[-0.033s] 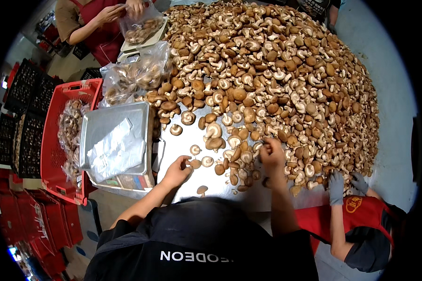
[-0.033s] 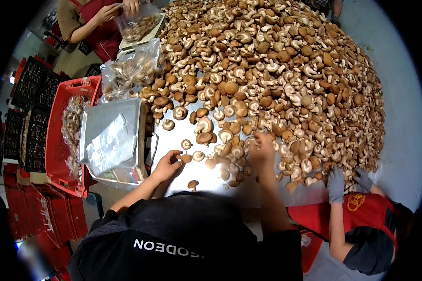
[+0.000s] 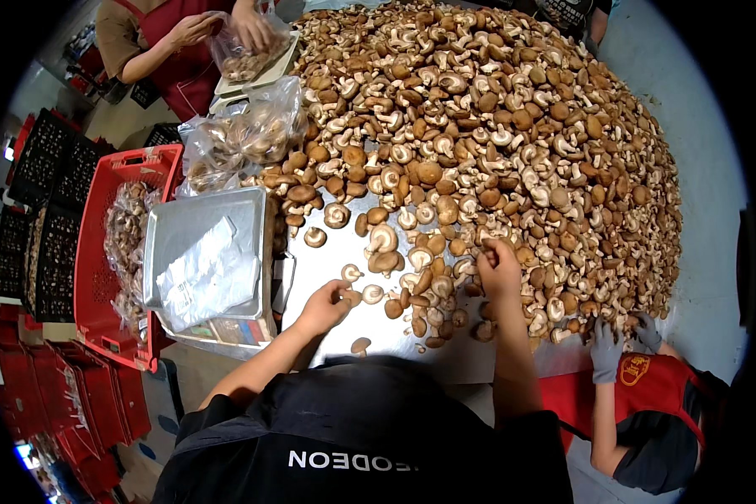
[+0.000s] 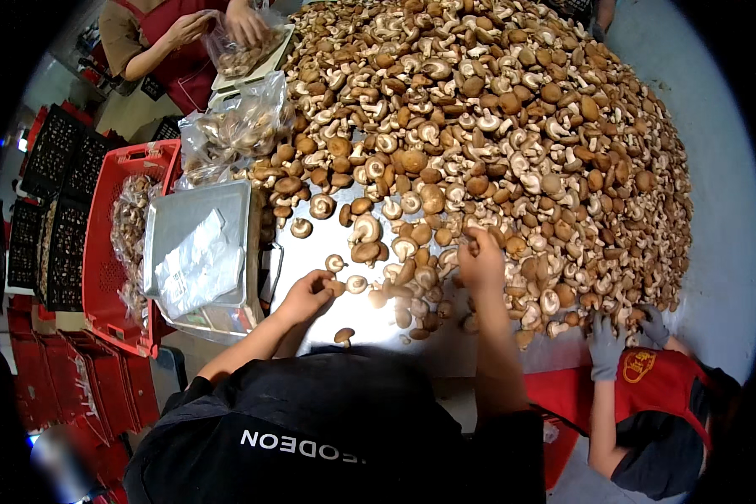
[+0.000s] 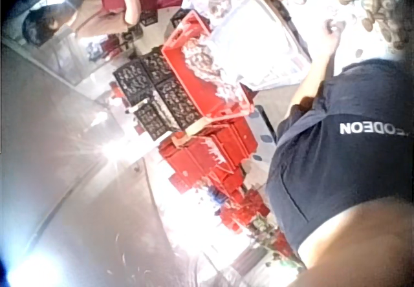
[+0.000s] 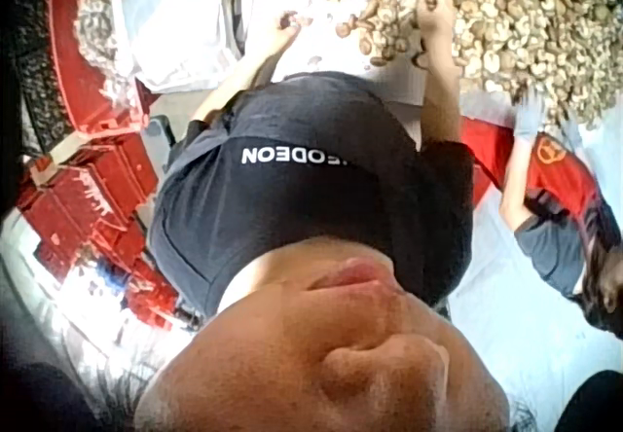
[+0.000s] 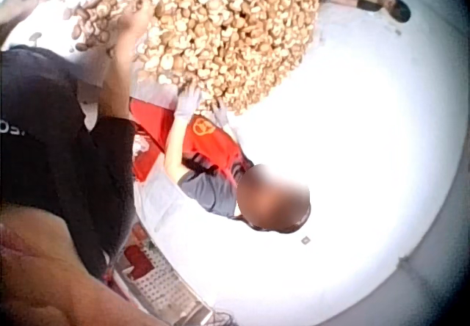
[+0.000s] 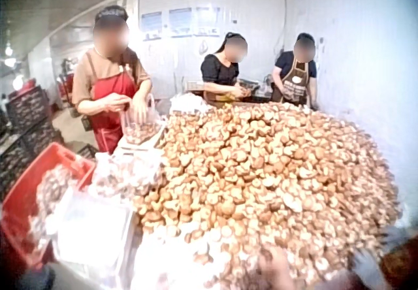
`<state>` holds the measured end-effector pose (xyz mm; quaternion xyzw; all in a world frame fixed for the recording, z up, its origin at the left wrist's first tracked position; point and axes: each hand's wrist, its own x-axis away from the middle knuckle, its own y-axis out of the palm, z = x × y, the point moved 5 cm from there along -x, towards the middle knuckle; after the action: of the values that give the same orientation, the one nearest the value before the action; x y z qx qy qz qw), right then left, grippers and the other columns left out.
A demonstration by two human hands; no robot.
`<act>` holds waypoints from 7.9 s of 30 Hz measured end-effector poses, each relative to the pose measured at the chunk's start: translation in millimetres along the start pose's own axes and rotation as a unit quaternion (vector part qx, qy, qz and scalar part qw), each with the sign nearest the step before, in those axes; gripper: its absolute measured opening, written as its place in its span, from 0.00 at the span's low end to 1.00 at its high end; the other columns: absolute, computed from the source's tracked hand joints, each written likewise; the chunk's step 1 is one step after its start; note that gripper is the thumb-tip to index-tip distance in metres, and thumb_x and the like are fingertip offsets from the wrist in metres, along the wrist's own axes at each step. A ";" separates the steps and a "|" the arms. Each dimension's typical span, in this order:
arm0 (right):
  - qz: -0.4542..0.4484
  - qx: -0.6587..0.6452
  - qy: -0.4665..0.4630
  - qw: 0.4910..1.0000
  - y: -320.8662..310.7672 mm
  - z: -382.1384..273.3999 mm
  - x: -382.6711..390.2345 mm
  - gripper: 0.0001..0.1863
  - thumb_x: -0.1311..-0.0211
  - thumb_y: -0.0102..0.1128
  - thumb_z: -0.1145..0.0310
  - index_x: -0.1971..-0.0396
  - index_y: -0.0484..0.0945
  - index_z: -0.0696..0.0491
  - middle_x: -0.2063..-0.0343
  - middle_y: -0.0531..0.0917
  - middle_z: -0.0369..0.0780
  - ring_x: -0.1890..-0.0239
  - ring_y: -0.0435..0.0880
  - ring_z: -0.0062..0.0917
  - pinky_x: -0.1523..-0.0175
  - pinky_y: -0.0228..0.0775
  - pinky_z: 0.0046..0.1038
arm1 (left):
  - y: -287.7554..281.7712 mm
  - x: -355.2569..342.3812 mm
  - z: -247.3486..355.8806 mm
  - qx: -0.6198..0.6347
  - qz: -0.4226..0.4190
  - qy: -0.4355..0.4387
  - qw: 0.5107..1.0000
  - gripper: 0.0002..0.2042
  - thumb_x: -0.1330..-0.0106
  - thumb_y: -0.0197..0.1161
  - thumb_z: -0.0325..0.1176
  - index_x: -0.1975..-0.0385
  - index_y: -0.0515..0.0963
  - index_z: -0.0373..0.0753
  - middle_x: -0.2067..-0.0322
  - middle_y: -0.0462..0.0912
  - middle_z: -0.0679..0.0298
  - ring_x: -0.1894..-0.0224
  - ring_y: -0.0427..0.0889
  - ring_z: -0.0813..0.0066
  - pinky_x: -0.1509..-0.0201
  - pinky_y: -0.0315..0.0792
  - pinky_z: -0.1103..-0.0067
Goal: The person sorts a large pile of mushrooms on a metal table, picking them up by hand and placing them into plastic bags. The person repeatedly scoops mushrooms from the pile, transfers them into bags, and places the filled bags into red crates.
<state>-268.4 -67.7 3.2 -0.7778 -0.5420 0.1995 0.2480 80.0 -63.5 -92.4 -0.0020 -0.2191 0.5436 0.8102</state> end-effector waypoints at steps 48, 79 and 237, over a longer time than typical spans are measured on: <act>0.004 0.260 -0.154 0.953 40.2 -98.4 49.9 0.25 0.53 0.66 0.74 0.51 0.71 0.58 0.53 0.74 0.48 0.51 0.73 0.44 0.46 0.66 0.36 | -230.8 114.7 28.8 -0.219 0.545 0.164 0.792 0.03 0.47 0.62 0.28 0.74 0.77 0.37 0.67 0.77 0.59 0.61 0.72 0.58 0.55 0.66 0.70; -0.114 -0.316 0.104 0.936 74.8 -138.6 86.6 0.04 0.49 0.61 0.80 0.71 0.77 0.59 0.71 0.81 0.38 0.71 0.79 0.20 0.64 0.71 0.20 | -92.6 102.4 163.9 -0.167 0.324 0.329 0.871 0.16 0.50 0.66 0.32 0.61 0.74 0.37 0.62 0.73 0.58 0.57 0.71 0.58 0.54 0.67 0.69; -0.067 -0.015 -0.068 0.995 77.2 -77.5 91.9 0.11 0.47 0.57 0.77 0.62 0.75 0.59 0.65 0.79 0.43 0.65 0.80 0.29 0.58 0.72 0.28 | -240.7 -144.4 172.4 0.147 0.385 0.172 0.895 0.10 0.39 0.58 0.32 0.62 0.76 0.31 0.67 0.80 0.63 0.67 0.75 0.73 0.61 0.69 0.77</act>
<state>-135.4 -16.6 14.7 -0.7281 -0.6113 0.2264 0.2119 185.0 -329.8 70.6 -0.0606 0.0235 0.8299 0.5541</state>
